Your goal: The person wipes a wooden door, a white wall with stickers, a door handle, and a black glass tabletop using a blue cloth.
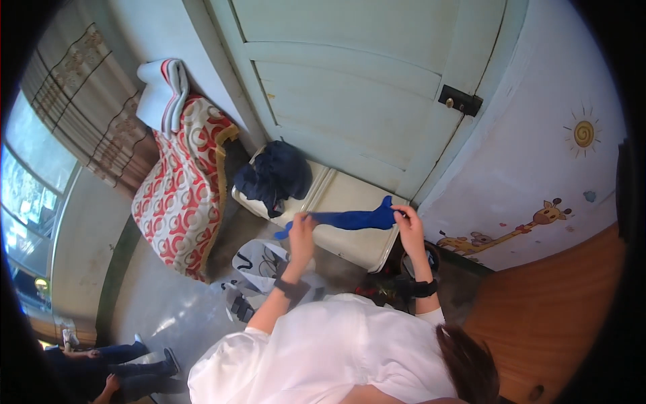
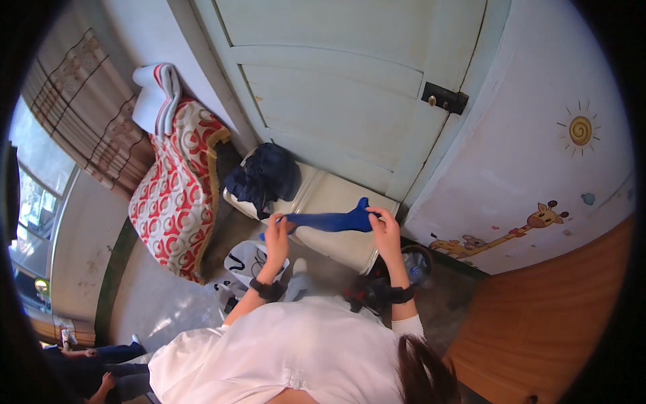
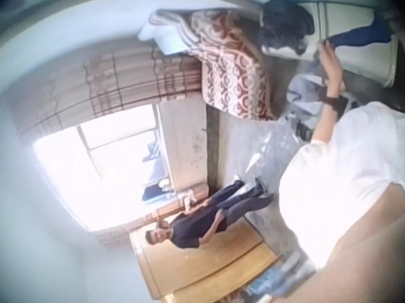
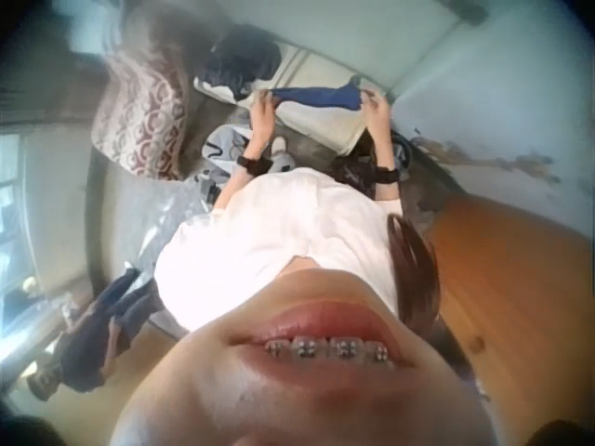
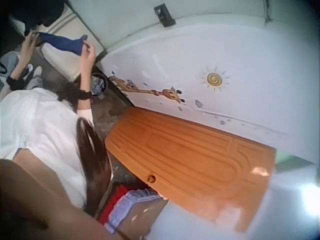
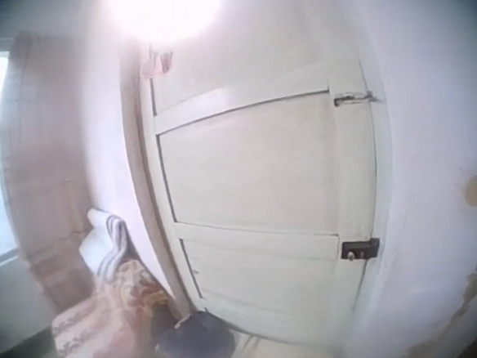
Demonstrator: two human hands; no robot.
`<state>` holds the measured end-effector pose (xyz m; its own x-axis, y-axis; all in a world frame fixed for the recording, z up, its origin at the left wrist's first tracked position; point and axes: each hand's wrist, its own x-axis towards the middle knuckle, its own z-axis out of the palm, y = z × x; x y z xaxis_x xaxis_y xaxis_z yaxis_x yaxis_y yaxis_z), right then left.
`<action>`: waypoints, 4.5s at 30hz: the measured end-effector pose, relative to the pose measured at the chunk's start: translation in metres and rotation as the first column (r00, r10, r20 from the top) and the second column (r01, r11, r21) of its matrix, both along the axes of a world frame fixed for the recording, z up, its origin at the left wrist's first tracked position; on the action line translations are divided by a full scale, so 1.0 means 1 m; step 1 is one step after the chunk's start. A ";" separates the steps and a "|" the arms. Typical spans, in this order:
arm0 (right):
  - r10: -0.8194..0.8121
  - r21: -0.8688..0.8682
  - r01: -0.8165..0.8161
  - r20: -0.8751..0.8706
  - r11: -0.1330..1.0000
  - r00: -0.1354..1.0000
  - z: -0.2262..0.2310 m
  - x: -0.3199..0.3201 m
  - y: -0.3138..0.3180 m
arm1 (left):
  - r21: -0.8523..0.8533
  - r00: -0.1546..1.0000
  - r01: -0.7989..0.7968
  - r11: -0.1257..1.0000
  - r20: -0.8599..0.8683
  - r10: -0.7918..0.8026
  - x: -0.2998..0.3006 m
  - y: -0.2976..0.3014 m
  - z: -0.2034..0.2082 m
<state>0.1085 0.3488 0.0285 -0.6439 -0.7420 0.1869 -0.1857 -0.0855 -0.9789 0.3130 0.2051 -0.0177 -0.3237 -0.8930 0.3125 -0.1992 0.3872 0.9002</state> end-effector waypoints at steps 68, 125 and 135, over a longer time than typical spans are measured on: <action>-0.135 -0.047 0.285 -0.946 0.957 0.295 0.157 -0.135 -0.292 | -0.883 0.973 0.222 0.413 0.230 -0.031 -0.261 -0.271 0.172; -0.555 -0.344 0.709 -0.828 0.616 0.081 0.130 -0.156 -0.174 | -0.834 0.871 0.406 0.373 0.229 -0.436 -0.301 -0.175 0.153; -0.502 -0.263 0.699 -0.850 0.665 0.158 0.136 -0.141 -0.199 | -0.848 0.884 0.368 0.381 0.192 -0.426 -0.300 -0.209 0.146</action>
<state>-0.0330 0.1502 0.1640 -0.4898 -0.2732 0.8279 -0.7719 0.5773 -0.2662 0.0133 -0.0042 0.1283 -0.5250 0.0540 0.8494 0.2253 0.9712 0.0775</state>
